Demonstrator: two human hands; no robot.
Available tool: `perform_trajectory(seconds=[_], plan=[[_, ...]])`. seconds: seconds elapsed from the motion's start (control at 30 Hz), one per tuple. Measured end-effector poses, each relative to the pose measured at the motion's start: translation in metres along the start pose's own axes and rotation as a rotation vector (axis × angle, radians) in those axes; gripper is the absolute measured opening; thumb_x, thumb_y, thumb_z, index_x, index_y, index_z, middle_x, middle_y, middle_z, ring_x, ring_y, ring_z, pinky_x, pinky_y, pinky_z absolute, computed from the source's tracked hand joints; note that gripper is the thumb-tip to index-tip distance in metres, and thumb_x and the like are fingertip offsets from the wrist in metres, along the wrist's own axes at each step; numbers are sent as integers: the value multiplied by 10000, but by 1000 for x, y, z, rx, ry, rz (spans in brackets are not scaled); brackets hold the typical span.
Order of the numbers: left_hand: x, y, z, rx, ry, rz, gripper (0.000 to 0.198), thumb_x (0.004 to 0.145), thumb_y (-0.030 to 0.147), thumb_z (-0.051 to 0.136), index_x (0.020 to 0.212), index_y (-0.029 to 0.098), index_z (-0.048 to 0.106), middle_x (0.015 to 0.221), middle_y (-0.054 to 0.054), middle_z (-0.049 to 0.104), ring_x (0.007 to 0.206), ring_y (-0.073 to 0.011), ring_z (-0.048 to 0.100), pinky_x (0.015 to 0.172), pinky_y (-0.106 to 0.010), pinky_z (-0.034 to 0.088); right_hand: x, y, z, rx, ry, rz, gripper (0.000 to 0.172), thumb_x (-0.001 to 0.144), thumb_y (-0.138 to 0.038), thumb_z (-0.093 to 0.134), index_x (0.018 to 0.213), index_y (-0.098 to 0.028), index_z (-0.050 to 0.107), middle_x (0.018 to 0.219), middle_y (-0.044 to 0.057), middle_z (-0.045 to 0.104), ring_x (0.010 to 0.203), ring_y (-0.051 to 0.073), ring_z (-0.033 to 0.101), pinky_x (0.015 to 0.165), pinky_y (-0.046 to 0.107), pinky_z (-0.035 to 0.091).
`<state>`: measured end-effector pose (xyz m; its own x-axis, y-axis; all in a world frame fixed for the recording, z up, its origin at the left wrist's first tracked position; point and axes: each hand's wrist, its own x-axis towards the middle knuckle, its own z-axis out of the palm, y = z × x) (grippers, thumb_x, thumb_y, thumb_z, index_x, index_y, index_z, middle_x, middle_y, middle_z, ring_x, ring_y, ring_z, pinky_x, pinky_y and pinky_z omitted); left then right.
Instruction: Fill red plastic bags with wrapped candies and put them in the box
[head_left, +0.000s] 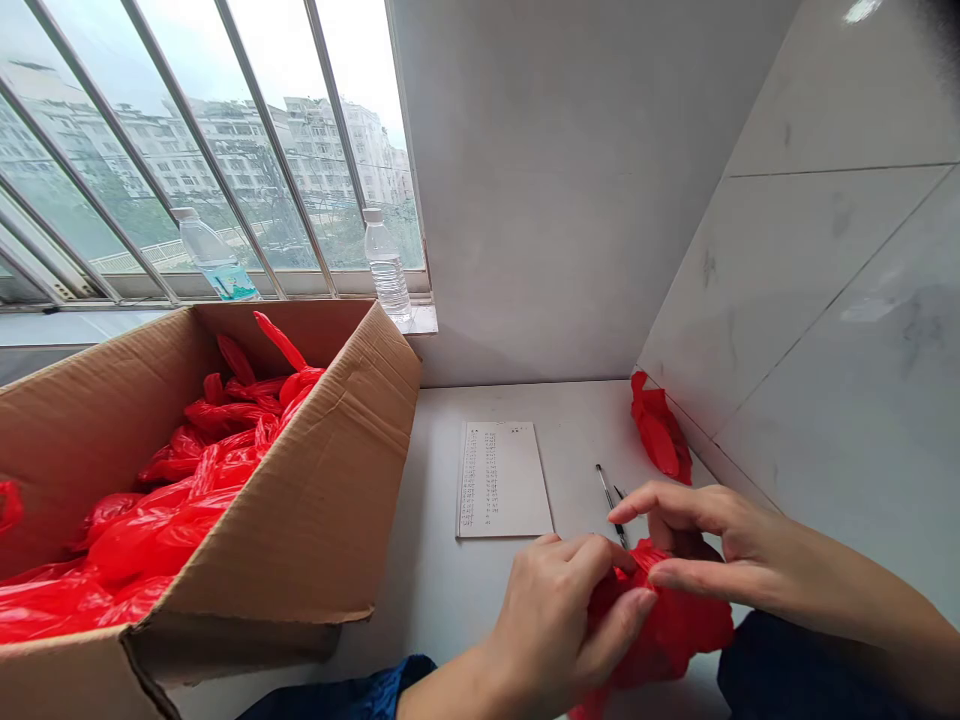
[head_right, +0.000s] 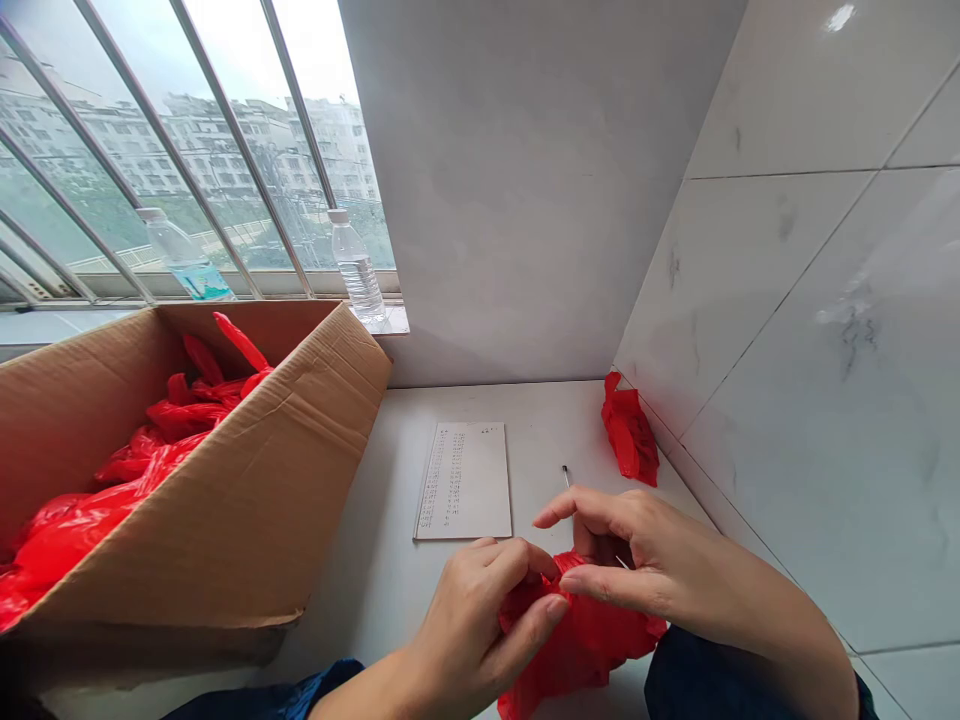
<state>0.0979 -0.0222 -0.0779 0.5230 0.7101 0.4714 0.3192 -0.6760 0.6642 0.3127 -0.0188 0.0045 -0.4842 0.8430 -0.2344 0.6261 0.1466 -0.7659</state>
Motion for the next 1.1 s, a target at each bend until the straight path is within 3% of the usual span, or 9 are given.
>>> perform_trajectory(seconds=[0.13,0.23,0.33,0.43,0.57,0.7,0.8,0.93,1.1], plan=[[3,-6,-6,46,34,5,99,899,286,666,949,222,608,772,24,706,599,-137,569,614,-274,392,4,6,0,23,93,-36,300,967,-509,604,1201,-325,641,784,-28,619,714,142,541,616,248,400],[11,-15,-26,38,120,-70,19,940,223,610,938,220,629,757,16,683,639,-135,572,630,-258,418,13,18,-3,33,380,-98,334,956,-527,610,1209,-313,645,781,-22,607,735,156,556,666,275,435],[21,-29,-53,-30,322,-146,93,986,238,554,917,209,609,763,10,647,680,-129,571,650,-241,443,24,30,-8,27,685,-111,336,934,-536,634,1177,-307,661,820,-11,607,776,172,565,692,295,450],[28,-45,-74,-116,555,-207,116,998,295,556,923,210,582,818,6,617,739,-131,577,699,-242,460,36,35,-10,50,803,-87,324,931,-510,637,1191,-318,647,881,-5,629,843,184,591,736,306,473],[30,-53,-84,-248,681,-250,88,981,310,562,995,225,546,952,-8,594,855,-150,593,782,-272,482,50,30,-3,64,692,-67,366,927,-368,614,1289,-334,572,980,-8,644,843,178,620,753,319,493],[28,-46,-81,-78,485,-292,256,923,318,656,1151,269,551,913,14,600,877,-172,603,836,-317,495,59,20,5,-57,457,-27,397,909,-267,571,1302,-319,562,978,-7,648,833,182,611,716,320,458],[29,-43,-80,99,435,-305,398,901,377,699,1262,294,552,892,18,579,867,-181,599,856,-352,505,62,16,8,-122,374,-15,213,926,-356,586,1114,-291,663,929,-2,649,812,186,597,657,311,407],[31,-48,-79,126,461,-189,574,939,376,659,1457,313,422,1305,-65,541,1172,-217,573,1000,-403,492,66,12,13,-136,389,-61,164,909,-348,616,796,-229,617,879,-13,614,791,157,578,640,287,384],[29,-48,-75,100,380,-123,599,990,323,589,1531,341,336,1543,-90,407,1285,-232,536,1004,-400,508,69,6,21,-106,233,-152,121,793,-129,602,748,-212,527,830,-57,608,682,106,519,614,249,372]])
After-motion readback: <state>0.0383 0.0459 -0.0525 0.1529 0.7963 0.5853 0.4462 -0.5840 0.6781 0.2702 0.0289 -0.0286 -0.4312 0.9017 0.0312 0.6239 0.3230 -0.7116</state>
